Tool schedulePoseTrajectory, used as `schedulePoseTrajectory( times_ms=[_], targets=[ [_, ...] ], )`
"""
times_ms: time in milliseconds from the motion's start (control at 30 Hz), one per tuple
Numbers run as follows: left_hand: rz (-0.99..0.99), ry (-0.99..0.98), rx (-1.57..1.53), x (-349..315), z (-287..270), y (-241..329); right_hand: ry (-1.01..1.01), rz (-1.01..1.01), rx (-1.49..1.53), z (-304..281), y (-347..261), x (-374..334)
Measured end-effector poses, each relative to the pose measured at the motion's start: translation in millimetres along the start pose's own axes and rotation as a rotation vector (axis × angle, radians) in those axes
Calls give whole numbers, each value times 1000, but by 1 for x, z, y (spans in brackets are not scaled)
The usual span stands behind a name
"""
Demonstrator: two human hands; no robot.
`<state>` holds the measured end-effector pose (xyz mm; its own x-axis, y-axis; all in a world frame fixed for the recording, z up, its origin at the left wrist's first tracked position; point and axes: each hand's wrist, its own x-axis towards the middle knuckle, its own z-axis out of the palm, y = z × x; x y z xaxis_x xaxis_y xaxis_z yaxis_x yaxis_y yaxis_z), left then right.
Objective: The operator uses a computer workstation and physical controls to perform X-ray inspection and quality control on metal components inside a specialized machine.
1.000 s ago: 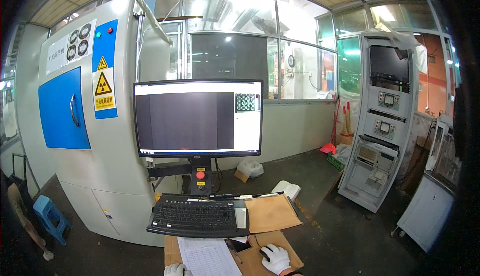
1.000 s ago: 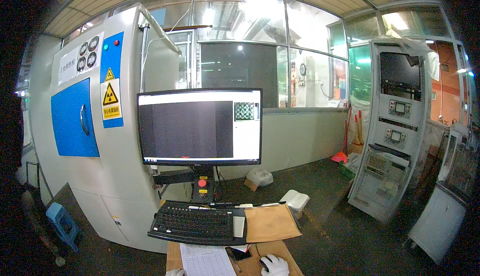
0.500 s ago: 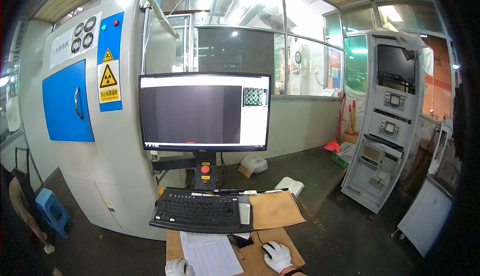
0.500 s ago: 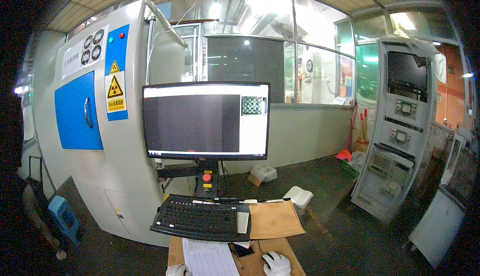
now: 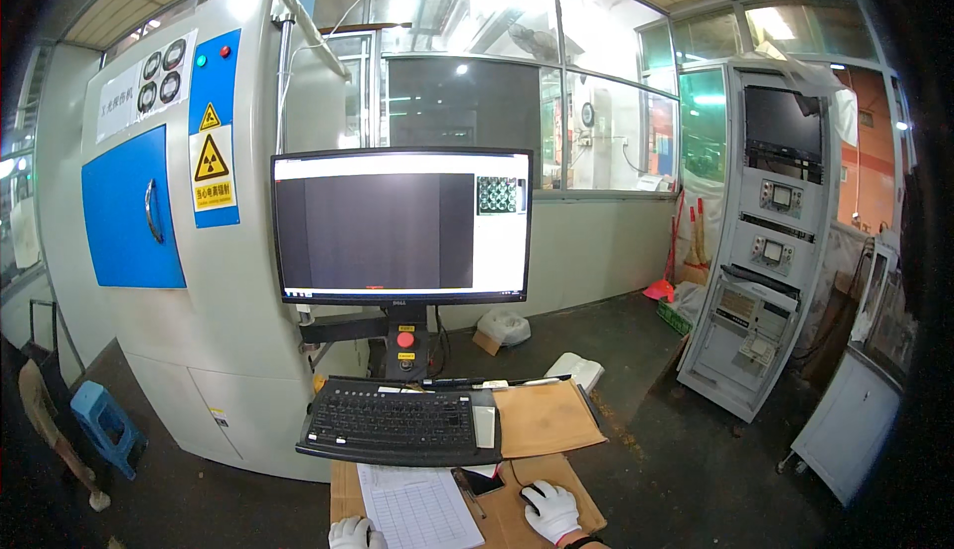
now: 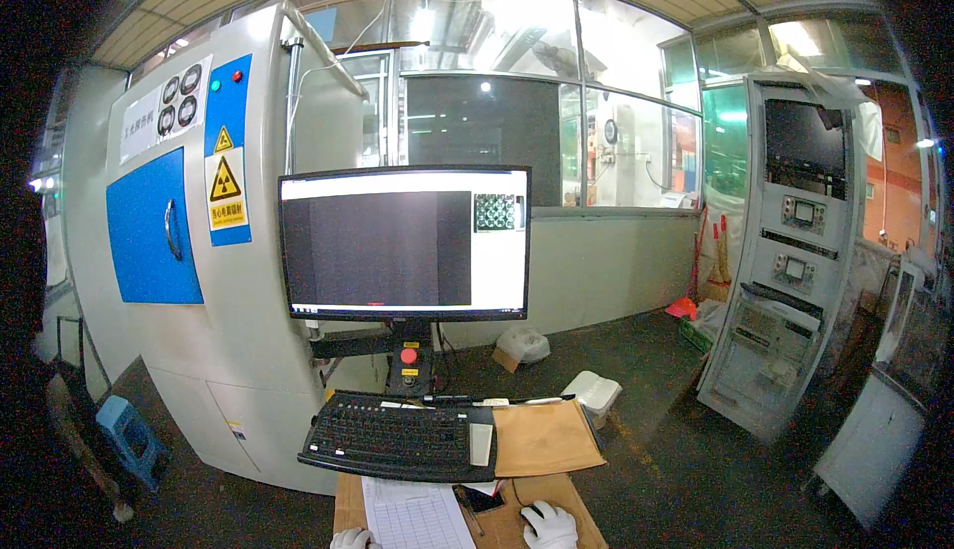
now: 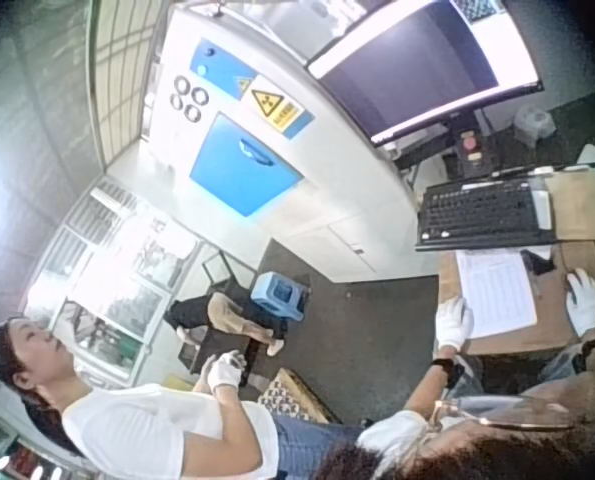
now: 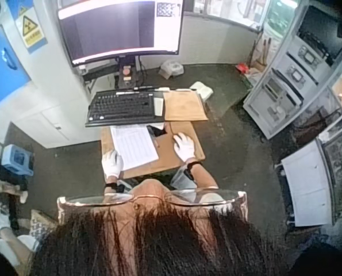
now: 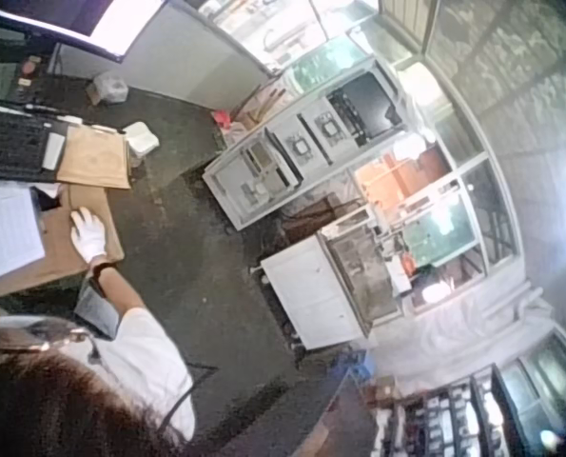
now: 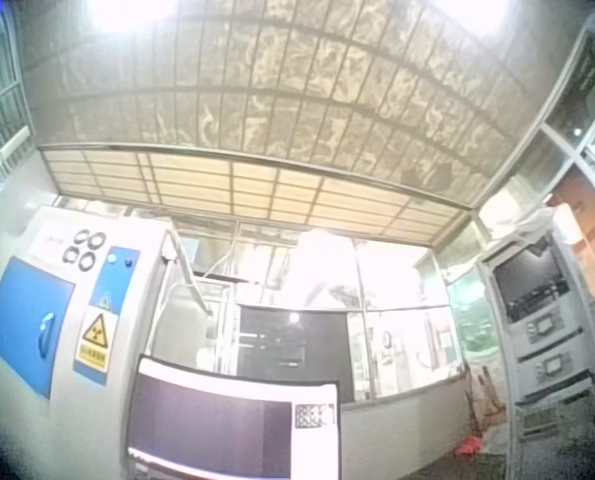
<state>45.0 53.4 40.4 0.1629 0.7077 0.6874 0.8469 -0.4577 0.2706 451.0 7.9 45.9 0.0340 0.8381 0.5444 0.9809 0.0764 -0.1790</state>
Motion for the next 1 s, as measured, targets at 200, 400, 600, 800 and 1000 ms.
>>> schedulePoseTrajectory(
  times_ms=[200,400,600,800,1000],
  targets=[
    [-2,3,1,-1,-1,-1,4,29,-8,0,-2,0],
    [-7,-8,-21,4,-8,5,18,59,-44,-5,-3,1],
    [-10,-7,-22,2,-7,8,-26,84,-32,-12,-6,3],
    [3,-10,0,2,-6,8,-44,66,19,-2,3,-1],
    [-155,-156,-26,5,1,2,-110,60,23,1,1,4]
  ],
)
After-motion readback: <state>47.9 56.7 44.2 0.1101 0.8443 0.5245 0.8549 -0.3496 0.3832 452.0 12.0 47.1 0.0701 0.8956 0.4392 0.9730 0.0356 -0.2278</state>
